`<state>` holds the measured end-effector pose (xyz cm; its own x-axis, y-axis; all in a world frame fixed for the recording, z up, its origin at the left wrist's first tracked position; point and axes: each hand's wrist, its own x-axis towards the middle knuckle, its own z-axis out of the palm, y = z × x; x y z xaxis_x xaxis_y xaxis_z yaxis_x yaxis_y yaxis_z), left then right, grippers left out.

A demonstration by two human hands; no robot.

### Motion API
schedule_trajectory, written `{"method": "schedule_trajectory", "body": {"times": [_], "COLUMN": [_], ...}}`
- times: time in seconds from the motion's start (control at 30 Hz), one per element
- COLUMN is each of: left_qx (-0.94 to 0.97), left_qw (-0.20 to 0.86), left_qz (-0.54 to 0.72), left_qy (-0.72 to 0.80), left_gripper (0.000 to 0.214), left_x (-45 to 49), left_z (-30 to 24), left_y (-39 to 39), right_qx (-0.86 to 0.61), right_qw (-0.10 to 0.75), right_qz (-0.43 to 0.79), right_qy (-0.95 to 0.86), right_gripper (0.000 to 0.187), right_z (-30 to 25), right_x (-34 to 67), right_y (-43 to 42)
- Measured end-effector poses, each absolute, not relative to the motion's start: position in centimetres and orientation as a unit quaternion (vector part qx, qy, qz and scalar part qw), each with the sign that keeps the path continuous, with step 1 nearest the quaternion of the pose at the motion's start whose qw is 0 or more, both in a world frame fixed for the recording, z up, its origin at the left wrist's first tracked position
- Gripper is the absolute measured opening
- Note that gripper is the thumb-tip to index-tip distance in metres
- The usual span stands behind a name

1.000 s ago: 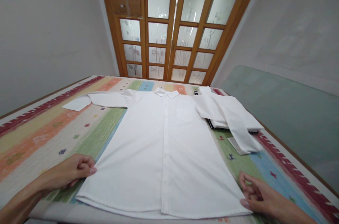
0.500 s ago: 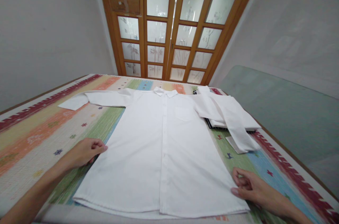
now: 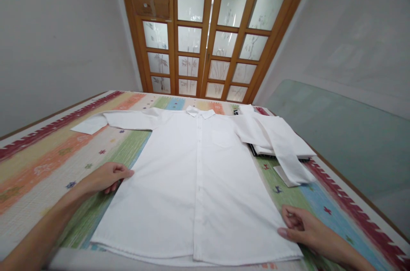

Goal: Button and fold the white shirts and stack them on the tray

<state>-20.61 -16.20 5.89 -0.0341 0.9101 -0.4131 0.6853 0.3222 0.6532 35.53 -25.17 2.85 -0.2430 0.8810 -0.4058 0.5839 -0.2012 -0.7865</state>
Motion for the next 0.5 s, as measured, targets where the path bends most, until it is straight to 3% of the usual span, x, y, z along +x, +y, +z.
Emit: {"method": "schedule_trajectory", "body": {"times": [0.17,0.5], "left_qx": [0.582,0.600], "left_qw": [0.342,0.353], "left_qz": [0.166,0.110], "left_qy": [0.719,0.709], "left_gripper": [0.062,0.057], "left_x": [-19.3,-20.6], "left_z": [6.1,5.3], "left_y": [-14.0,-12.6], "right_qx": [-0.597,-0.602], "right_qw": [0.149,0.121], "right_qz": [0.482,0.463], "right_qy": [-0.624,-0.639], "right_gripper": [0.059,0.053], "right_z": [2.8,3.2], "right_x": [35.6,35.5], "right_y": [-25.3,-25.3]}}
